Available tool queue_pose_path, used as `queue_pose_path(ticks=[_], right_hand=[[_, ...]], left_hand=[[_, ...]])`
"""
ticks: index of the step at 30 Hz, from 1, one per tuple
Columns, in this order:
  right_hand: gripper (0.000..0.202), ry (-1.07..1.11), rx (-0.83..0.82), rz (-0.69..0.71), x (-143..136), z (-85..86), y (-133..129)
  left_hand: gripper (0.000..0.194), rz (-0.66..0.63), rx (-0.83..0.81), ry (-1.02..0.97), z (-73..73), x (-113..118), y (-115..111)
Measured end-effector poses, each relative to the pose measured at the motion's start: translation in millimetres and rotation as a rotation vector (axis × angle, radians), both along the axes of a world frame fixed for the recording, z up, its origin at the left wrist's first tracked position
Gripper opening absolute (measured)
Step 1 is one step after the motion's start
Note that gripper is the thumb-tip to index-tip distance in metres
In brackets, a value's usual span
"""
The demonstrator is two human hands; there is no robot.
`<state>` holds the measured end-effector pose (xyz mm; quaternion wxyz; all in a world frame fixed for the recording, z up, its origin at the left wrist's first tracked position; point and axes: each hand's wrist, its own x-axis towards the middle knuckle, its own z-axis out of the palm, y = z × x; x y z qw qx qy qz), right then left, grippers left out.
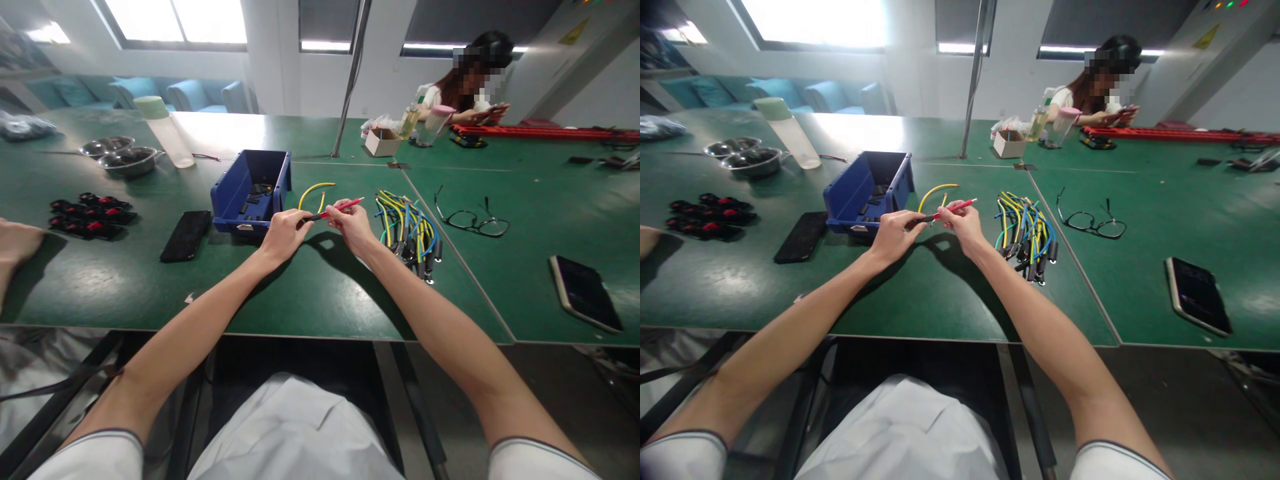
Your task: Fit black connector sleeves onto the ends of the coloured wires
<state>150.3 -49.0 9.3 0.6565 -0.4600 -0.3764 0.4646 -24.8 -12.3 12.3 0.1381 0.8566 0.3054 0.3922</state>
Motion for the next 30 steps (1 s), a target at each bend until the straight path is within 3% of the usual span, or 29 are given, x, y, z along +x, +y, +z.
queue_pose_path(ticks=[30], right_hand=[[0.037,-0.105,0.018,0.018,3.3,5.1,-4.2]], left_hand=[[0.021,-0.061,0.023,-0.073,4.2,0.2,-5.1]])
